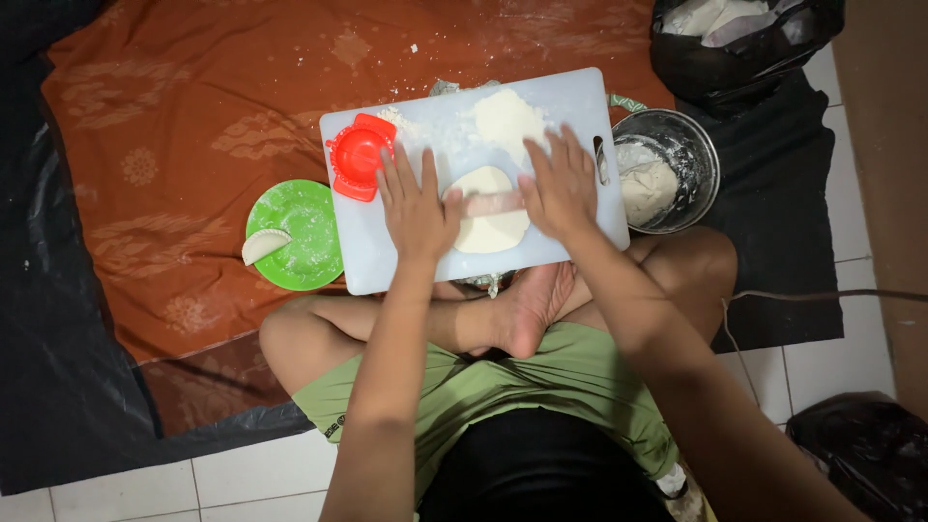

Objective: A person is preparing pastry skins by kneading dough into a ball and then using a rolling pin to flatten it on a cutting board while sitting on the floor.

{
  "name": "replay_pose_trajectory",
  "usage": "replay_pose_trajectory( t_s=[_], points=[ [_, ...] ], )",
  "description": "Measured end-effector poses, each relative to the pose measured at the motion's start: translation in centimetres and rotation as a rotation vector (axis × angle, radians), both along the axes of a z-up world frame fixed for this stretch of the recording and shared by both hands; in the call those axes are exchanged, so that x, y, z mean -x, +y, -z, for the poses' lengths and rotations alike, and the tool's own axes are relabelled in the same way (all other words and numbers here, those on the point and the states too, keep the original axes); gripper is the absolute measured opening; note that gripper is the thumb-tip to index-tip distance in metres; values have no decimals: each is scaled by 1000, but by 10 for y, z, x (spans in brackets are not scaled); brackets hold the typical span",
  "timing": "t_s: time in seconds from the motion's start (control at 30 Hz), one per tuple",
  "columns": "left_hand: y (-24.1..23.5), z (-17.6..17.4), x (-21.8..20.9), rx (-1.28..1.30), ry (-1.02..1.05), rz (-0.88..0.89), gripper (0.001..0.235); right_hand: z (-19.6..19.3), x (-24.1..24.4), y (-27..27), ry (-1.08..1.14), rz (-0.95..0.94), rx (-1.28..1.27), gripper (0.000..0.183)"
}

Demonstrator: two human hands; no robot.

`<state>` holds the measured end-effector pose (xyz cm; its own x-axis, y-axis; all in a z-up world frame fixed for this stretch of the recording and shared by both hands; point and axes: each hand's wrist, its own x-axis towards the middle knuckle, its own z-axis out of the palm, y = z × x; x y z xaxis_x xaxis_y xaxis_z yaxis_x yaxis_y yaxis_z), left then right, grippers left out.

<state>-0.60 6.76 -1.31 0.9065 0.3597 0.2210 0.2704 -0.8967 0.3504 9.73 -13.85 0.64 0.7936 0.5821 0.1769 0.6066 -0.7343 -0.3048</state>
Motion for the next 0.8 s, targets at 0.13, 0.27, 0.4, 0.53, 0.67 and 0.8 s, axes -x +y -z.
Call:
replay_pose_trajectory(
  t_s=[0.13, 0.27, 0.4, 0.53, 0.67, 0.8],
  points=[
    [-24, -1, 47, 62, 11, 13, 70, 13, 39, -28, -139, -82, -117, 52],
    [-31, -7, 67, 111, 86, 67, 81, 25, 54, -45, -105, -139, -157, 51],
    [-36, -26, 72, 84, -300, 436, 38, 41, 44, -53, -135, -146, -190, 48],
    [-42, -16, 68, 122, -293, 474, 25, 42, 30, -72, -222, 8, -196, 39],
    [-21, -15, 42, 118, 189, 478, 72, 49, 23, -90, -104, 179, -321, 43],
    [-6, 0, 25, -153, 91, 784, 50, 38, 27, -89, -88, 173, -486, 38]
  ],
)
